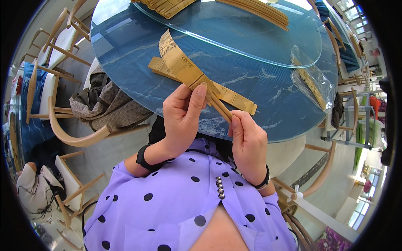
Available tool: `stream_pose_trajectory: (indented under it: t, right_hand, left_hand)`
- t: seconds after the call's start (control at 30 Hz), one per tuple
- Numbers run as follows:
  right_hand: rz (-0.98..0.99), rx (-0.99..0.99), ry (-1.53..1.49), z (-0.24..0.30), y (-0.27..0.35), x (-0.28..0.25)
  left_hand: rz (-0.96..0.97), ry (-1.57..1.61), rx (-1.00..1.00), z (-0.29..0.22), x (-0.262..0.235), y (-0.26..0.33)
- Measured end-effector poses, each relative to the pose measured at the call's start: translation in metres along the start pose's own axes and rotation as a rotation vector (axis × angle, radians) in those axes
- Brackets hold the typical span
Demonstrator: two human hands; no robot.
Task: The person repeatedly picks up flat bamboo strips and thin bamboo rods from a glass table, inserts the rods into slots on the strips, and places the assembled units back on the table. The process is repeated multiple times with different strips and rods.
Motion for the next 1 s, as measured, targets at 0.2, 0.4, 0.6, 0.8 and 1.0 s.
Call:
stream_pose_trajectory:
  t: [0.2,0.4,0.6,0.8,1.0]
  right_hand:
    - [0.094,-0.054,0.024,-0.001,0.008,0.001]
    - [0.207,-0.012,-0.037,-0.002,0.012,0.006]
    - [0.207,-0.045,-0.056,0.000,0.007,0.007]
    - [0.175,-0.148,0.032,0.003,0.009,0.003]
    - [0.077,-0.195,0.081,-0.005,0.019,0.003]
  left_hand:
    - [-0.161,-0.001,0.058,-0.007,-0.020,-0.021]
    - [-0.175,0.043,0.092,-0.012,-0.025,-0.030]
    - [-0.137,0.044,0.038,-0.020,-0.027,-0.038]
    - [-0.207,0.075,0.125,-0.029,-0.034,-0.046]
    - [-0.070,-0.098,0.042,-0.022,-0.017,-0.042]
Point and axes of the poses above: each hand's wrist, its own y-axis away from the middle knuckle, its own x-axis out of the palm, z = x × y, the point moved 4 cm from there along -y, towards the middle knuckle, and after that the axes turned 12 degrees about -z, right-handed, at the moved point
